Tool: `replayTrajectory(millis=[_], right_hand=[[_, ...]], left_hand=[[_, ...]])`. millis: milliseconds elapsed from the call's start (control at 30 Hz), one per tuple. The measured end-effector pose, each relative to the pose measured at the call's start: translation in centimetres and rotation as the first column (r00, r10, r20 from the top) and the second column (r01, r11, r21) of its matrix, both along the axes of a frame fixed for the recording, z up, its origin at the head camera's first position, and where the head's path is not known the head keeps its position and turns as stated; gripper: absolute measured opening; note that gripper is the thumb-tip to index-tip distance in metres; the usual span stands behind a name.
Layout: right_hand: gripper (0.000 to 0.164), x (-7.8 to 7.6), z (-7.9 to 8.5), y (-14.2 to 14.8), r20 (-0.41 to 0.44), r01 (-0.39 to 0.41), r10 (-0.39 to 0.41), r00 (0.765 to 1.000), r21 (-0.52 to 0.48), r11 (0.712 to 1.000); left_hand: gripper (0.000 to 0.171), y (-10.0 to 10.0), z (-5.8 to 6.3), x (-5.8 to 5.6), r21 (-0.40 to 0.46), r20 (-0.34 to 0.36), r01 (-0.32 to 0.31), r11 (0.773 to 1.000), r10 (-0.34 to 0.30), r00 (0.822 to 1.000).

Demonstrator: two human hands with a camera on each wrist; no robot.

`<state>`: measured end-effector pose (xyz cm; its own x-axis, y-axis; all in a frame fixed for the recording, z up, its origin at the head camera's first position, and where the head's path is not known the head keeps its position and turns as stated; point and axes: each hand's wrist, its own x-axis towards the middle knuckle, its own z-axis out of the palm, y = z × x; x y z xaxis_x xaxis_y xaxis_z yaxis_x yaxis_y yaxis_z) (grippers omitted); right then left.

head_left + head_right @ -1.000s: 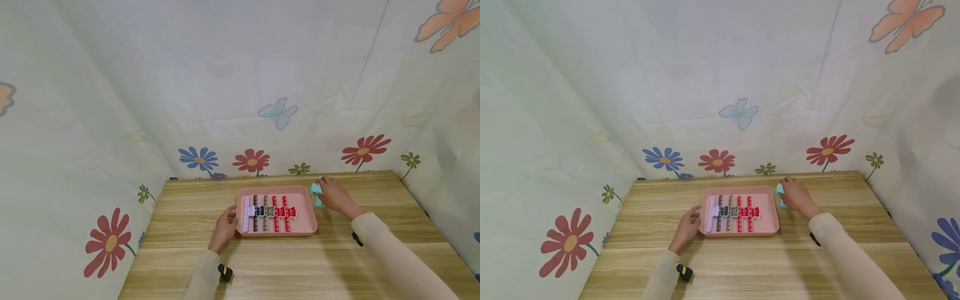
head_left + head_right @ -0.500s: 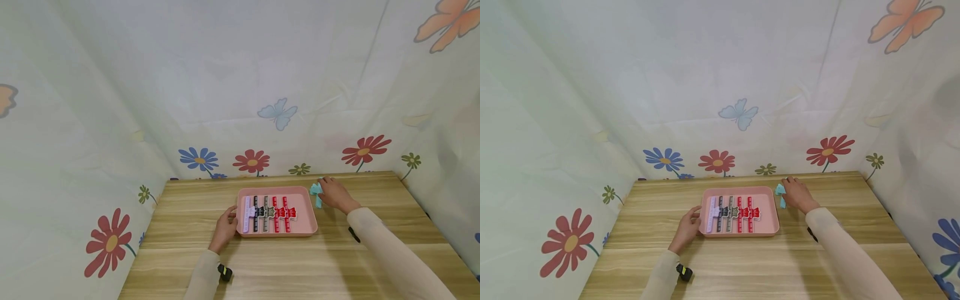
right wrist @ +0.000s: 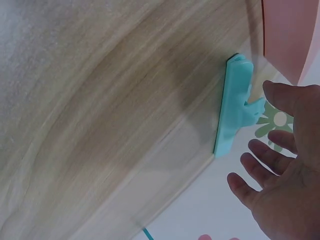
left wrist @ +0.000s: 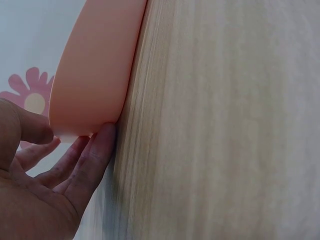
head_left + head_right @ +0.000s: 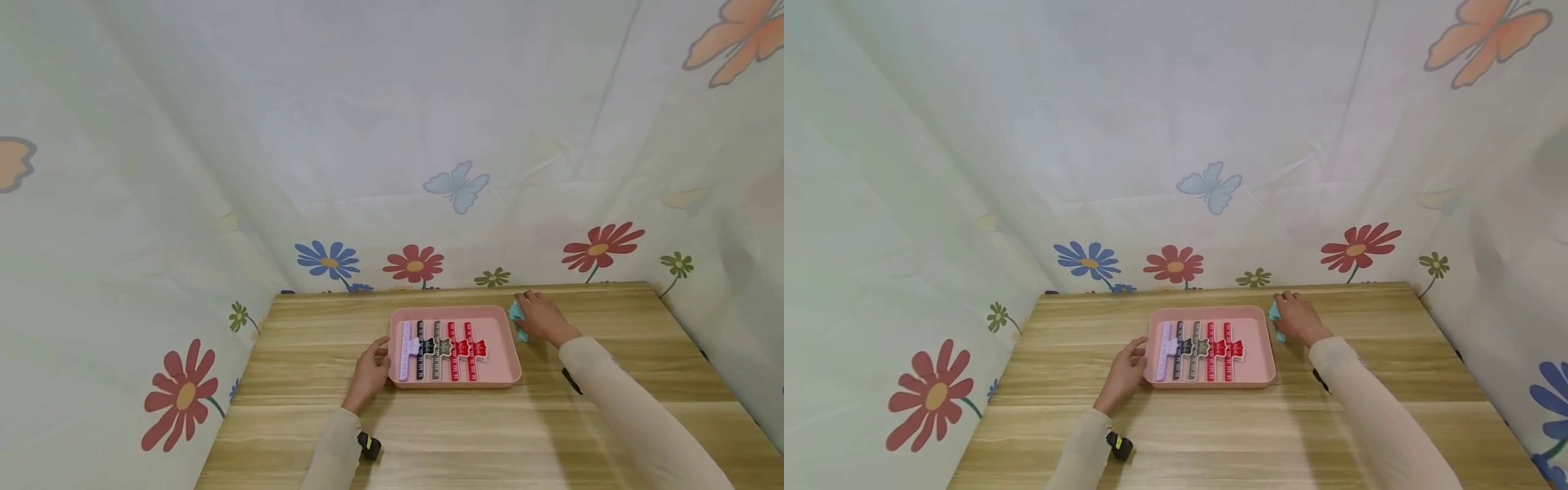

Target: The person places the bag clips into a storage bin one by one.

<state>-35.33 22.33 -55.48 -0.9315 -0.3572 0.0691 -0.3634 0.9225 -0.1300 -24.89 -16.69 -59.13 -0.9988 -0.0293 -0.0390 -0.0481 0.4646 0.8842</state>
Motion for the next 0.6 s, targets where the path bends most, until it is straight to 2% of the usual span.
replayTrajectory(millis=[367, 600], right_hand=[[0.052, -0.29, -0.53, -0.11, 0.012, 0.006, -0.006, 1.000, 0.007, 1.000], [0.058, -0.59, -0.35, -0.34, 0.038, 0.010, -0.010, 0.999, 0.005, 1.000]], left_hand=[[0.046, 0.00, -0.14, -0.13, 0.037, 0.010, 0.008, 0.999, -0.008, 1.000], [0.045, 0.02, -0.18, -0.20, 0.017, 0.014, -0.003, 1.000, 0.002, 1.000]])
